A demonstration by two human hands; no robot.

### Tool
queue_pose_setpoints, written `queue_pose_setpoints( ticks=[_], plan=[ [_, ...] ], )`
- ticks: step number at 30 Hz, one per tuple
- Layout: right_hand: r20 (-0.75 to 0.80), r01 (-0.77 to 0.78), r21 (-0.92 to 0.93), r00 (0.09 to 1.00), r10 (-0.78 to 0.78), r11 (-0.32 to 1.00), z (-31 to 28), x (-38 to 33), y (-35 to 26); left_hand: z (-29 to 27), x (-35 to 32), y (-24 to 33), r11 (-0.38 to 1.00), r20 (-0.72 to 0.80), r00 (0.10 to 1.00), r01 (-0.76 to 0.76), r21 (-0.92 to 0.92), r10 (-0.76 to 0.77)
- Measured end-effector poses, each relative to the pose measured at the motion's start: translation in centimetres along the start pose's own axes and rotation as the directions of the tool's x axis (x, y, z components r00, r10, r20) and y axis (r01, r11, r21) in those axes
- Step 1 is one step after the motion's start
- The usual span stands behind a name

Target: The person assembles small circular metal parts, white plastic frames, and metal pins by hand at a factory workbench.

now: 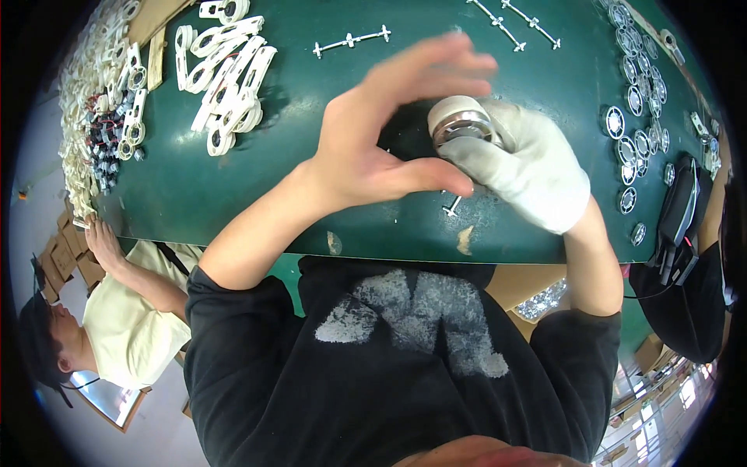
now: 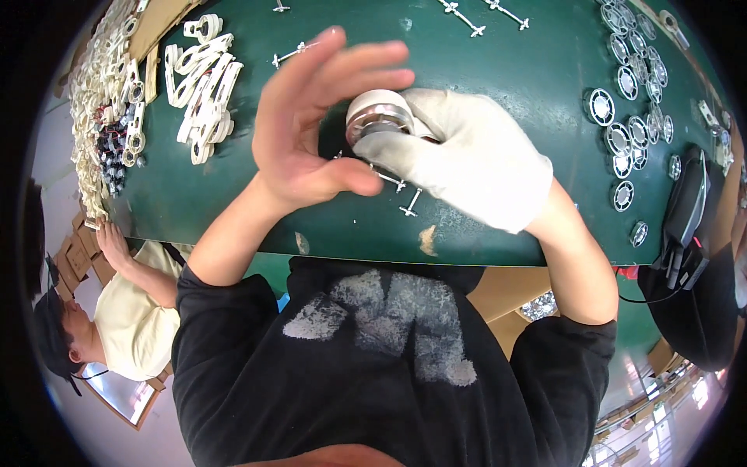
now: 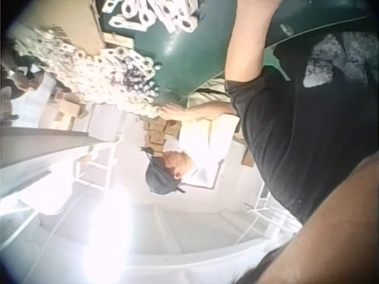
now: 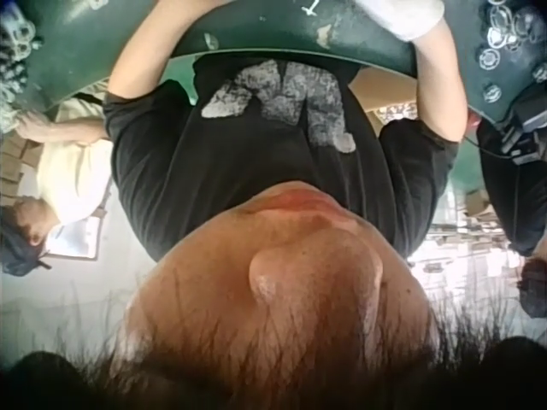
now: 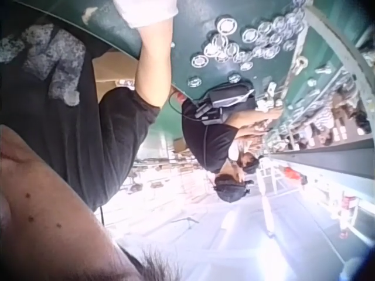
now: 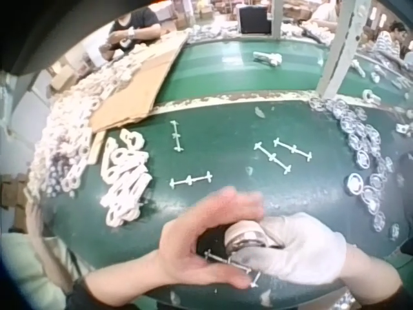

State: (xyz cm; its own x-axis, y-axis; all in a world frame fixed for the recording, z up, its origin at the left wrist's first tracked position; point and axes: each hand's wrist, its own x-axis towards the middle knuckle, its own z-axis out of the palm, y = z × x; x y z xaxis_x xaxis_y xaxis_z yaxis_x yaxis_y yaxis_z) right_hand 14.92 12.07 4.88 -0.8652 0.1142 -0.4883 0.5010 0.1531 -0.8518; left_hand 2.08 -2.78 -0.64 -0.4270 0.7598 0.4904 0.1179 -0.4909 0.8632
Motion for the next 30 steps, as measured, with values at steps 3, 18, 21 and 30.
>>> queue_pose_setpoints(
  ticks=[3, 18, 21, 30],
  plan=[
    [-0.167, 0.199, -0.092, 0.963, -0.212, 0.976, 1.0, 0.3, 1.4, -1.1, -0.3, -0.3, 0.974, 0.162, 0.963, 0.198, 0.111, -0.214],
    [-0.551, 0.211, -0.075, 0.806, -0.217, 0.975, -0.4, 1.7, 2.8, -8.5, 12.0, 0.9, 0.657, -0.177, 0.769, 0.623, 0.425, -0.614],
    [-0.515, 0.224, -0.020, 0.833, -0.202, 0.974, -0.1, 2.3, 2.6, -12.5, 14.4, 0.1, 0.950, -0.268, 0.911, 0.299, -0.094, -0.313],
    [-0.487, 0.266, -0.178, 0.813, -0.320, 0.947, -0.5, 2.1, 2.3, -19.9, 9.2, 5.1, 0.014, -0.089, 0.804, 0.120, 0.993, -0.587]
  ],
)
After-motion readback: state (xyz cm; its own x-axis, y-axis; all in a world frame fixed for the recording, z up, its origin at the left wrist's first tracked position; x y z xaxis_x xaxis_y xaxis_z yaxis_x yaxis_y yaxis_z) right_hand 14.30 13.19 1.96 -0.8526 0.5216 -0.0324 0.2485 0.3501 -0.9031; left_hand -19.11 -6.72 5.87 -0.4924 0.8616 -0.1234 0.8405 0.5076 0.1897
